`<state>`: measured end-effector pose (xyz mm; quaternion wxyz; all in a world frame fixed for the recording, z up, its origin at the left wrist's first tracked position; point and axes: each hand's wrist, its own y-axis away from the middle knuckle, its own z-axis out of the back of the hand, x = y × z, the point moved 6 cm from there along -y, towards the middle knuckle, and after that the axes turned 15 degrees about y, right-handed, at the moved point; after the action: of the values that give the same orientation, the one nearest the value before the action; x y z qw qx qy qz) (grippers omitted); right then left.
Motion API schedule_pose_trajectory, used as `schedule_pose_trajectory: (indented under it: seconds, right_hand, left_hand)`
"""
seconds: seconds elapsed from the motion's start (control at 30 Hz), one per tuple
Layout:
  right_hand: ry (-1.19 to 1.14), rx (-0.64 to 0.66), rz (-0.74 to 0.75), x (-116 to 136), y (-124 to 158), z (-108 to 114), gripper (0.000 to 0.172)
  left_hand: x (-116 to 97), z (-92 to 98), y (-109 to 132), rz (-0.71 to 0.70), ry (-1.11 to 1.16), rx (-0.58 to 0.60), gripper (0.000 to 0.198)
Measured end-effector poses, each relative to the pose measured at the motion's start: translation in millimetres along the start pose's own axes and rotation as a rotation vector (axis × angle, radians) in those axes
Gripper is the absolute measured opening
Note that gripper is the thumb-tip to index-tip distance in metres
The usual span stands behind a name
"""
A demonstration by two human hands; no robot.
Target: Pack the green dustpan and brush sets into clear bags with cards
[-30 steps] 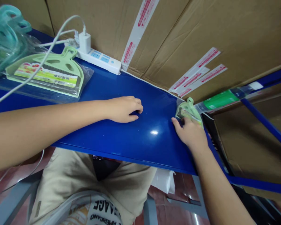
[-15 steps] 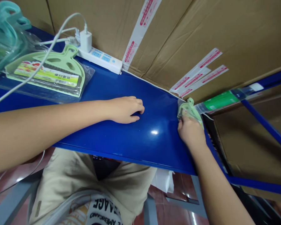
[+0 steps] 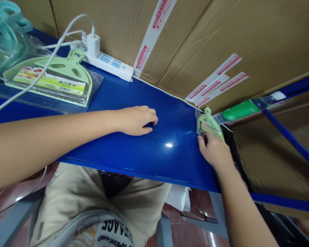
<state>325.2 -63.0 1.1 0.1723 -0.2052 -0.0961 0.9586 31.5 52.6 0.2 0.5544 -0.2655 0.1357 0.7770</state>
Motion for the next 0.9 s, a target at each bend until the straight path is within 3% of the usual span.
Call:
schedule_pose_trajectory:
  seconds: [0.43, 0.73, 0.9]
  right_hand:
    - [0.098, 0.012, 0.056, 10.4, -5.7, -0.2, 0.03]
    - [0.033, 0.014, 0.07, -4.2, 7.2, 2.2, 0.024]
    - [-0.019, -0.077, 0.132, 1.0, 17.6, 7.6, 0.023]
  left_hand:
    - [-0.7, 2.2, 1.1, 0.035, -0.002, 0.024, 0.032]
    - [-4.0, 3.2, 2.4, 0.072, 0.001, 0.047, 0.032]
    - [-3.6, 4.0, 1.5, 0.08, 0.009, 0.048, 0.032]
